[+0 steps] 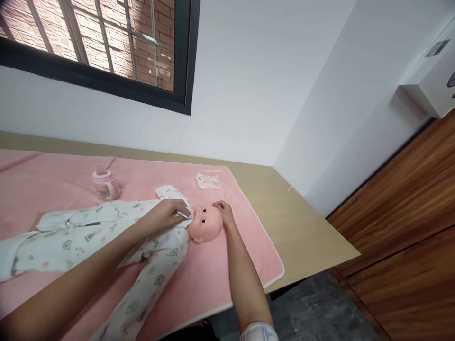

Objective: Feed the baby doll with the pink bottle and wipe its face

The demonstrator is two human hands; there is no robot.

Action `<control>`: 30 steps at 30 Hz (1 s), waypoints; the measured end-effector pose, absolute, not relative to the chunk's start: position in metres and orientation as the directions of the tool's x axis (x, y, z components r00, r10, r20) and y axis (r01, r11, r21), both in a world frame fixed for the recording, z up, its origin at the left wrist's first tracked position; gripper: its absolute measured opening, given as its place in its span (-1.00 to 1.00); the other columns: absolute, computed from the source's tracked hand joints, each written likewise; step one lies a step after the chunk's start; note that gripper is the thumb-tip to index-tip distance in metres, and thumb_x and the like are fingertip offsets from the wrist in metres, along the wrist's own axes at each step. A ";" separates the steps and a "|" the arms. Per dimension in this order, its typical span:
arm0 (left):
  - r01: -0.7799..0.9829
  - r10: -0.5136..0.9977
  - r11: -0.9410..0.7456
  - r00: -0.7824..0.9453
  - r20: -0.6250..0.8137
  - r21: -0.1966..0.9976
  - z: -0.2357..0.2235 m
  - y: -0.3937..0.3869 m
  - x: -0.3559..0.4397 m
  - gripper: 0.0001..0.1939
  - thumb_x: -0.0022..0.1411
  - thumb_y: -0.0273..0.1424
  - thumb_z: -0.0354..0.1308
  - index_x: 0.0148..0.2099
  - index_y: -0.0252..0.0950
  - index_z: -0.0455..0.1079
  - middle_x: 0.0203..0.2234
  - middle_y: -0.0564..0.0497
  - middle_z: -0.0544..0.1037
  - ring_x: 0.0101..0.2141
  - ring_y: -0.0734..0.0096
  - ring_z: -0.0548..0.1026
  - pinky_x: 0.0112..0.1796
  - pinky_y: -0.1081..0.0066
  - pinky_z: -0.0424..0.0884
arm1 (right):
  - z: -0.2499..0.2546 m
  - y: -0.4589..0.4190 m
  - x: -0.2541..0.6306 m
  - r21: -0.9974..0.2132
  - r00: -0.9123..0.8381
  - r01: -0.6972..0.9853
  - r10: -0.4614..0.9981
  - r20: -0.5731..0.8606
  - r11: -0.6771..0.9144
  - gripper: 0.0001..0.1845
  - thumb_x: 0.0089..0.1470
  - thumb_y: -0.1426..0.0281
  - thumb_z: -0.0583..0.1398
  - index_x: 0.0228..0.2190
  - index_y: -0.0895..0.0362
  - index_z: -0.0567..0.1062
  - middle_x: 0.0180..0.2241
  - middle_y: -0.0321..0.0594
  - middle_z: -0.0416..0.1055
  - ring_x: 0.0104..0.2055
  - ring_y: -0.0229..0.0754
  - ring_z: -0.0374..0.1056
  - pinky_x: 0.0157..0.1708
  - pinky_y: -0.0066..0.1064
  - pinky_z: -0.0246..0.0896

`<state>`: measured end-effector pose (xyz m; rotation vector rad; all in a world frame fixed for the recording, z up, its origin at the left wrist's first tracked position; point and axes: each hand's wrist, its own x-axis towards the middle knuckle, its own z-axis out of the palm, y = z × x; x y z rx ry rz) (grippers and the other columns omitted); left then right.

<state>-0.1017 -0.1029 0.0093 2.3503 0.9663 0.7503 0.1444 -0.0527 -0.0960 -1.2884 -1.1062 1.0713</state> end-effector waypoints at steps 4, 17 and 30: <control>0.483 0.748 -0.629 0.589 0.305 0.609 0.007 -0.100 -0.102 -0.74 0.05 -0.48 0.04 -0.31 -0.22 0.56 -0.27 0.01 0.59 -0.26 0.29 0.54 -0.23 0.42 0.38 | -0.098 -0.052 0.145 -0.999 0.149 0.052 0.988 0.025 0.018 -0.77 -0.20 0.23 0.24 -0.49 0.14 0.45 -0.39 -0.24 0.48 -0.30 -0.17 0.38 -0.24 -0.32 0.26; 0.540 0.784 -0.602 0.540 0.306 0.588 0.006 -0.096 -0.106 -0.72 0.03 -0.50 0.02 -0.28 -0.23 0.53 -0.23 0.01 0.58 -0.21 0.22 0.52 -0.22 0.37 0.36 | -0.091 -0.057 0.142 -0.994 0.150 0.113 0.988 0.029 0.012 -0.77 -0.17 0.21 0.21 -0.50 0.12 0.46 -0.41 -0.27 0.49 -0.30 -0.19 0.37 -0.24 -0.35 0.25; 0.545 0.781 -0.612 0.532 0.328 0.572 0.008 -0.100 -0.103 -0.74 0.21 -0.37 0.00 -0.21 -0.24 0.52 -0.19 -0.04 0.56 -0.18 0.19 0.51 -0.19 0.34 0.37 | -0.095 -0.054 0.142 -0.991 0.158 0.136 0.986 0.043 0.021 -0.78 -0.16 0.21 0.18 -0.50 0.11 0.47 -0.41 -0.26 0.50 -0.29 -0.18 0.38 -0.23 -0.33 0.26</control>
